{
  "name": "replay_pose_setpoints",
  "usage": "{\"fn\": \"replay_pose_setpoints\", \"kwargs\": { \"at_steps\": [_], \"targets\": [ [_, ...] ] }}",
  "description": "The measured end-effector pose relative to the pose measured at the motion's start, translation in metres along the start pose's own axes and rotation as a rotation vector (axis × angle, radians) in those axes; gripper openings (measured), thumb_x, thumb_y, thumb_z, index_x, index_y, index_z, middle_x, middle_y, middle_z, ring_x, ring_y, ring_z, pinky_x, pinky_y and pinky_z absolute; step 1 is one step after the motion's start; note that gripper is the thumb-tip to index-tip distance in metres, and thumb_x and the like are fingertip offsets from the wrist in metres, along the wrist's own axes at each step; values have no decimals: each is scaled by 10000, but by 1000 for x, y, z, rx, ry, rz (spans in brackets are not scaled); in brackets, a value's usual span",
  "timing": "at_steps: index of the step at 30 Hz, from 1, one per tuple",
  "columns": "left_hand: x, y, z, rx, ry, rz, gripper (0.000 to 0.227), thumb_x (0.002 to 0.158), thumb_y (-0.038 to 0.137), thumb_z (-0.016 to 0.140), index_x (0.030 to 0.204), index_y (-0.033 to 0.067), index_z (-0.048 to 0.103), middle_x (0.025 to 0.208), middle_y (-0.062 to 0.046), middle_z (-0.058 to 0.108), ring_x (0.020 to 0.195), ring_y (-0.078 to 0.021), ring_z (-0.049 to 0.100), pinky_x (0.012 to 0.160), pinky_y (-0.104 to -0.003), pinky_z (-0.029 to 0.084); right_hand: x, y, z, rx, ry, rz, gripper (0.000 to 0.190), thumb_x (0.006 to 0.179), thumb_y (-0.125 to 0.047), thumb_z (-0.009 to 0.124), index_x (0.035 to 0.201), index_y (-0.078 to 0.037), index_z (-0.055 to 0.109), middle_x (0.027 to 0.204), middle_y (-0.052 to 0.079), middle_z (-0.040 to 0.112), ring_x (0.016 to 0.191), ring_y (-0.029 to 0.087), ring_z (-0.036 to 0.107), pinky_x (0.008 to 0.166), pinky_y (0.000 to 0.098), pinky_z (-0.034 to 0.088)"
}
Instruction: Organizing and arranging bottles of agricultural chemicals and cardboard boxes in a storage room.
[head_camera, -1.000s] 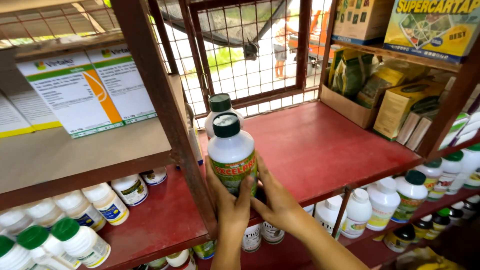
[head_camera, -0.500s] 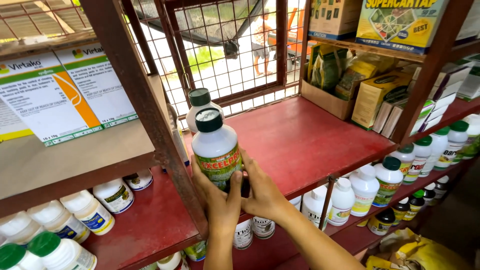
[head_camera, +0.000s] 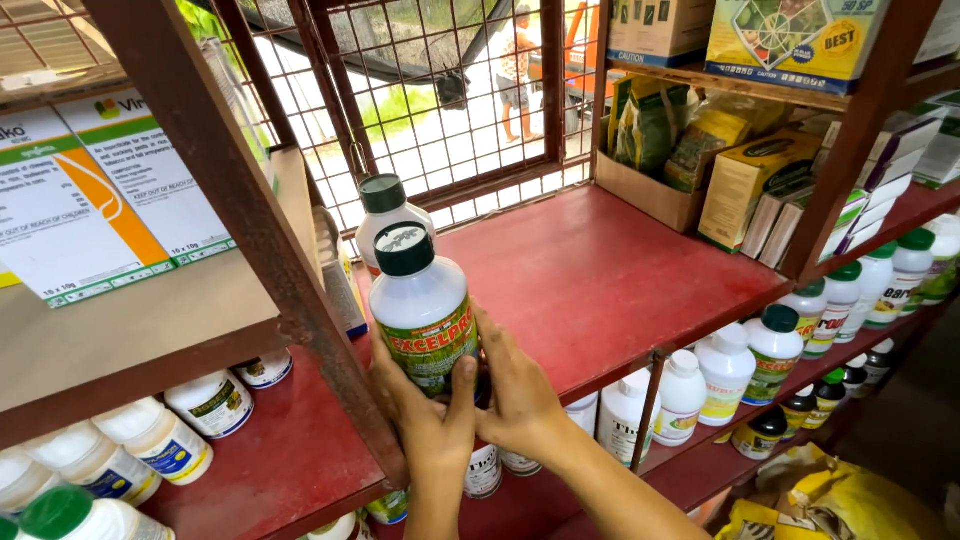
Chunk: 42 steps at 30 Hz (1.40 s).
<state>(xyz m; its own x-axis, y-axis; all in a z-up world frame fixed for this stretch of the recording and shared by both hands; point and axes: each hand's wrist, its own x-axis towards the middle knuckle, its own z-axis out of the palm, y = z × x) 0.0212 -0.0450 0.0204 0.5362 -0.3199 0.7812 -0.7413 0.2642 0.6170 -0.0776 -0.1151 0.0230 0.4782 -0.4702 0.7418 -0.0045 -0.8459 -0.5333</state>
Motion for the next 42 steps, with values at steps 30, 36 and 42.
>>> {"fn": "replay_pose_setpoints", "kwargs": {
  "at_steps": [30, 36, 42],
  "targets": [
    [-12, -6, 9, 66, 46, 9, 967, 885, 276, 816, 1624, -24, 269, 1566, -280, 453, 1442, -409, 478, 1197, -477, 376, -12, 24, 0, 18, -78, -112, 1058, 873, -251, 754, 1646, 38, 92, 1470, 365, 496, 1307, 525, 557, 1061, 515, 507],
    [-13, -6, 9, 75, 62, -14, 973, 888, 266, 823, 1629, -20, 261, 1552, -275, 459, 1434, -406, 481, 1198, -483, 372, -12, 24, 1, -18, -79, -142, 1090, 855, -197, 777, 1636, 37, 53, 1502, 377, 480, 1333, 524, 552, 1064, 509, 507],
    [-10, -7, 11, 75, 52, 5, 965, 903, 279, 819, 1630, -13, 257, 1557, -271, 455, 1432, -402, 485, 1197, -480, 383, -10, 29, 4, 50, -73, -147, 1081, 878, -137, 788, 1647, 36, 49, 1474, 352, 518, 1311, 491, 611, 1068, 484, 541]
  ]
}}
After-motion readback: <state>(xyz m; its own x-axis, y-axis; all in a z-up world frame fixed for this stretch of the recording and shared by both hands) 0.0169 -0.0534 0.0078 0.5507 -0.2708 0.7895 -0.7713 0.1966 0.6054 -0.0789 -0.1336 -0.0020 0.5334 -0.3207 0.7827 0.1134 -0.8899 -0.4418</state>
